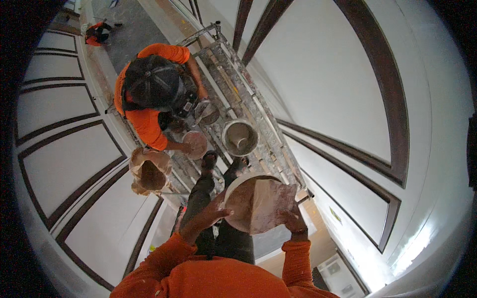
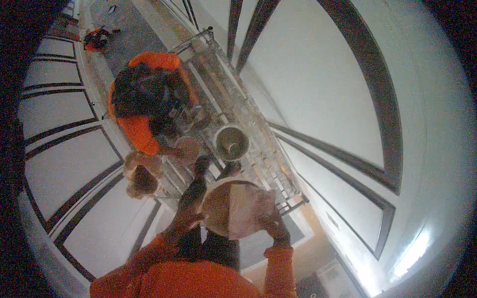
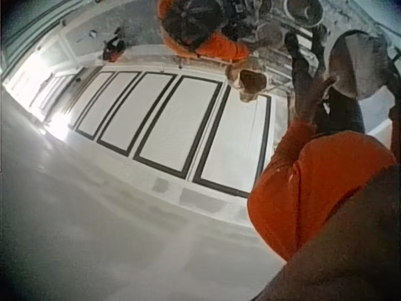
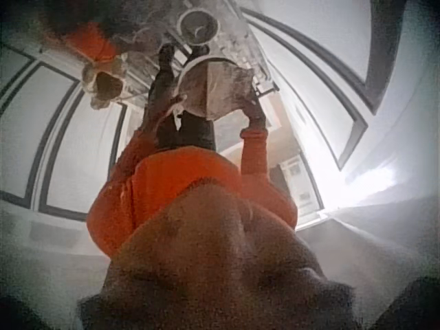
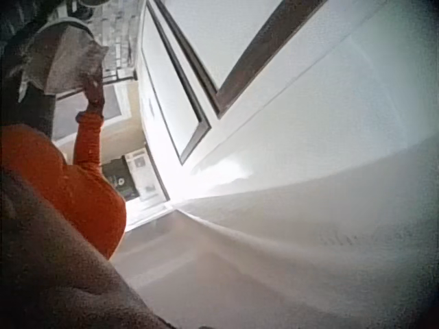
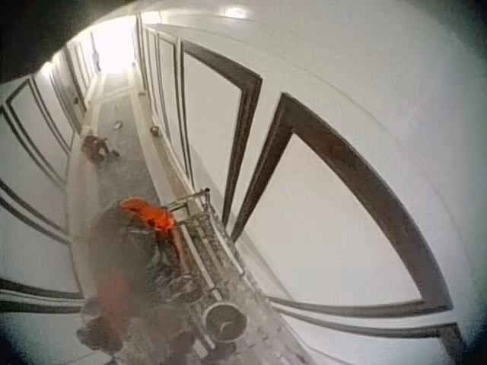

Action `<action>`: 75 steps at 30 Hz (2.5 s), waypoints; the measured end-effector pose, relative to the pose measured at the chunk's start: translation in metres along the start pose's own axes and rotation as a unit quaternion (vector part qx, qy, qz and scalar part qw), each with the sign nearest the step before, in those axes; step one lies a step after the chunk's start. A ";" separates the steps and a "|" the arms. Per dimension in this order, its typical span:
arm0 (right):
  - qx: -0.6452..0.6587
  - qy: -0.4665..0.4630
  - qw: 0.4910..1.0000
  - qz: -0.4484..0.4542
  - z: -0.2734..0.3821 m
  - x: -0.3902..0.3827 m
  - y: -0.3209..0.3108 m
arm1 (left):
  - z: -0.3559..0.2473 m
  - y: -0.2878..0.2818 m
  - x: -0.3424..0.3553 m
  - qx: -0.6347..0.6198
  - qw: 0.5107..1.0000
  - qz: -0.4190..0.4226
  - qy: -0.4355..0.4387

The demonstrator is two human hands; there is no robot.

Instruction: The person stands on scaffolding and applies plaster to a ceiling using a trowel and a hawk. They repeatedly scoop plaster from a bucket, transfer it to the hawk, and smooth it onto the ceiling surface.

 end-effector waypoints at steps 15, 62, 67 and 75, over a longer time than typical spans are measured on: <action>0.224 -0.066 0.970 -0.064 -0.013 -0.055 0.031 | -0.045 0.032 -0.012 0.105 0.994 0.021 -0.029; -0.595 -0.236 0.746 -0.180 0.224 -0.124 0.038 | -0.065 0.051 0.078 0.302 0.944 -0.052 0.121; -0.687 -0.232 0.681 -0.100 0.213 -0.081 0.064 | -0.089 0.079 0.090 0.327 0.937 -0.013 0.120; -0.578 -0.226 0.784 0.019 0.219 -0.038 0.020 | -0.087 0.083 0.109 0.222 0.968 -0.050 0.105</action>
Point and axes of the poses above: each hand's wrist, its own x-axis towards the middle knuckle, its own y-axis out of the palm, z = x × y, the point moved 8 cm from there along x, towards the middle knuckle, and after that the axes turned 4 degrees about z, right-handed, at the moved point
